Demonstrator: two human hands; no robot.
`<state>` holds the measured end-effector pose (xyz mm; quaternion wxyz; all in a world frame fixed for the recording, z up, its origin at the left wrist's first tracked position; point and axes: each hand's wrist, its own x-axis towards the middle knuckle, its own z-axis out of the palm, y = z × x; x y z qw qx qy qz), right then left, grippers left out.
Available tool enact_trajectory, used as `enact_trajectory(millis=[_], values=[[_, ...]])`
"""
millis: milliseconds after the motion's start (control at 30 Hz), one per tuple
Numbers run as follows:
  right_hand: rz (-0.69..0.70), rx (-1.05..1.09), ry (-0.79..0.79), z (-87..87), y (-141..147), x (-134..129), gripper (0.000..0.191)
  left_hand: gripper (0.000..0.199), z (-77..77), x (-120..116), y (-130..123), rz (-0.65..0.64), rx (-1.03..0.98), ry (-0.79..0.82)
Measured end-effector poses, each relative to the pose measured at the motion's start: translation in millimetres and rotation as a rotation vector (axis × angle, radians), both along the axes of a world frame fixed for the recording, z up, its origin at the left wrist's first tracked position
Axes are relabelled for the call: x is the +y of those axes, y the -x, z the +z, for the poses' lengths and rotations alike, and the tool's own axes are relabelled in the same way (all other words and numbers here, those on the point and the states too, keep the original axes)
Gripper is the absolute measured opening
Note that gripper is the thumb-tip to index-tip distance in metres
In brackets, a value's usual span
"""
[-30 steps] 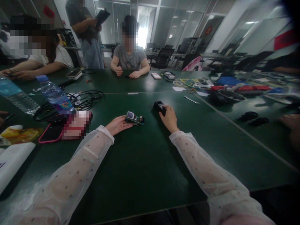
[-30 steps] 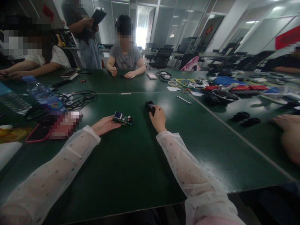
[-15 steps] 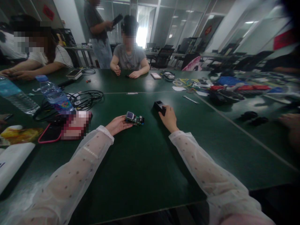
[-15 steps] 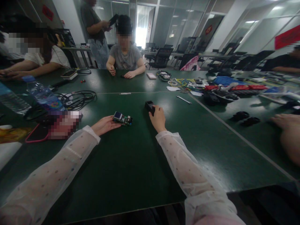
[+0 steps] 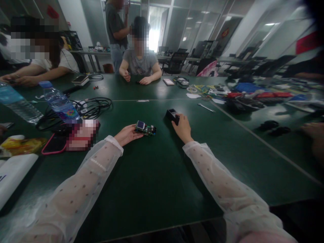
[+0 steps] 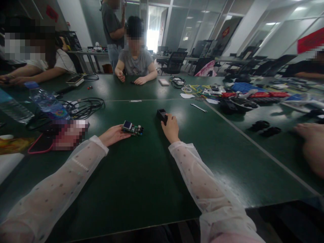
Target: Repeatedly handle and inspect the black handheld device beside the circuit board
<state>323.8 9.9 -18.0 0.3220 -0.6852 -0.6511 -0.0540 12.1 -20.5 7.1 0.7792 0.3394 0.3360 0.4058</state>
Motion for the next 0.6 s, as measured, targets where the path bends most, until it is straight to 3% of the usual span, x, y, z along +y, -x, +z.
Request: enact_trajectory(millis=[200,333,600], values=[[-0.027,0.001,-0.062,-7.3,-3.1,5.2,0.058,0.028,-1.7,1.3,-0.8,0.006,0.013,0.002],[-0.028,0.030,-0.056,-11.0,-6.3,9.0,0.053,0.030,0.7,0.5,-1.1,-0.002,0.017,0.006],[0.126,0.109,-0.181,0.6,3.3,1.8,0.052,0.031,2.1,1.0,-0.8,0.014,-0.003,0.061]])
